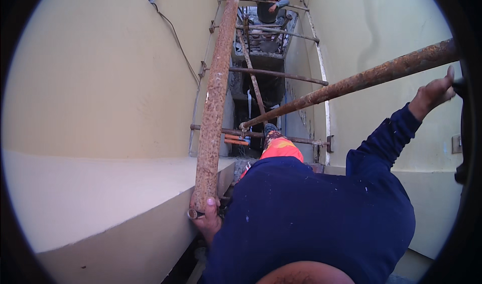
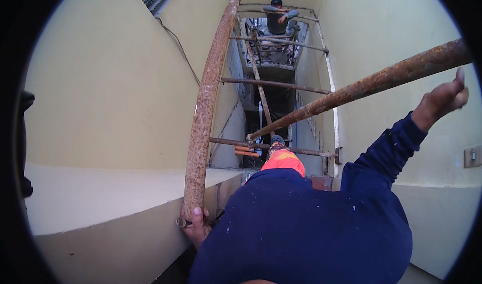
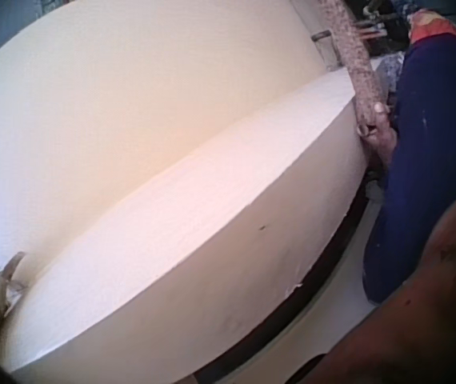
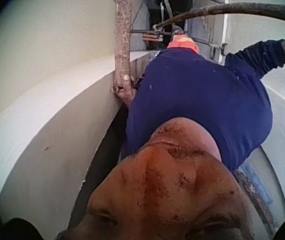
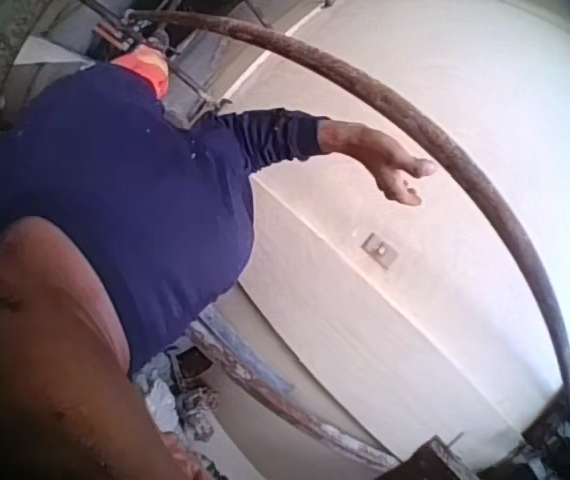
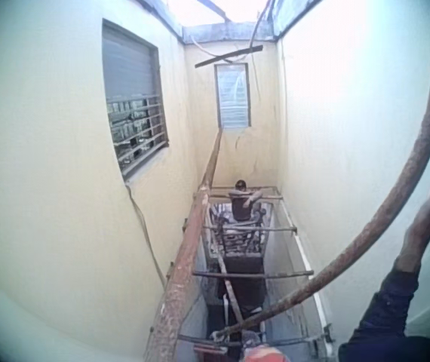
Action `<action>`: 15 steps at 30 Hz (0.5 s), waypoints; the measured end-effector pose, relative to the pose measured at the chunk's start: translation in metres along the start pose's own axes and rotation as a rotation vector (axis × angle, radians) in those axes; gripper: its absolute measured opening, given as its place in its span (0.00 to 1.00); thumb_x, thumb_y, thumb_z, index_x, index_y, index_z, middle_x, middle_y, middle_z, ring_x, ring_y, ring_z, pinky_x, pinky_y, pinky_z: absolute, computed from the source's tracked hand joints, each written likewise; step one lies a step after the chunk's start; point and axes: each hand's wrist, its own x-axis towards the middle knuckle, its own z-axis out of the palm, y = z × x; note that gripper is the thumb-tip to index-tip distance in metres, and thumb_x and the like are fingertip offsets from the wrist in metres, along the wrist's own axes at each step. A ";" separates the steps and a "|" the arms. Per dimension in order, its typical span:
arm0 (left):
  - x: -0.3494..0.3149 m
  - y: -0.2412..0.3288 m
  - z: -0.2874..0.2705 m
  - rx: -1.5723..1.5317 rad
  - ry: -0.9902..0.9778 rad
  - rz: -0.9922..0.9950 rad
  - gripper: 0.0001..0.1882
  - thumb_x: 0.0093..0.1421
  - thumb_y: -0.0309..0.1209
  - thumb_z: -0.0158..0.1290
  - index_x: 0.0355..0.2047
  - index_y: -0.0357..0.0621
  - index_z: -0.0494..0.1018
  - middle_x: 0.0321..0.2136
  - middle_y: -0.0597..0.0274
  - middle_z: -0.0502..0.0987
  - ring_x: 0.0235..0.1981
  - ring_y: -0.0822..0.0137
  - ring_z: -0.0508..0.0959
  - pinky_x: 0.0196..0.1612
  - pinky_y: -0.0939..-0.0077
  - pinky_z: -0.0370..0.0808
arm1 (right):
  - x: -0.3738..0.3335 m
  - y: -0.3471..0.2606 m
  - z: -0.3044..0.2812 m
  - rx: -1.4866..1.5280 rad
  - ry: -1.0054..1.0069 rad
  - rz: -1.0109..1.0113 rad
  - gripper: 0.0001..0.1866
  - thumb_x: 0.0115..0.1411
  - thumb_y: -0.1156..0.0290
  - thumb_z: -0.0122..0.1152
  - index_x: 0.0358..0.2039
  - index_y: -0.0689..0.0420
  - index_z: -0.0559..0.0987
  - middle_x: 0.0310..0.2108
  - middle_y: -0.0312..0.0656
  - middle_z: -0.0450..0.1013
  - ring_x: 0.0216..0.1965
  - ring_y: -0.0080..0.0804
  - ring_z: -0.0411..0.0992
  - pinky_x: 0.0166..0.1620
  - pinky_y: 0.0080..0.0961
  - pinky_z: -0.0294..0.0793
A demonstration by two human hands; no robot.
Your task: The person lifts and positions a long metal pole onto a scaffolding frame, then uses a wrench to tighten a clamp securing the pole. The person repeats this process for another pole, ensuring the structure is stable.
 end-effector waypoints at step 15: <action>0.019 0.003 0.029 -0.054 0.141 -0.060 0.23 0.60 0.35 0.61 0.51 0.38 0.69 0.29 0.60 0.76 0.23 0.74 0.73 0.24 0.82 0.70 | -0.011 -0.014 0.093 0.554 -0.887 0.336 0.24 0.63 0.50 0.60 0.41 0.62 0.72 0.26 0.42 0.71 0.26 0.33 0.72 0.35 0.31 0.73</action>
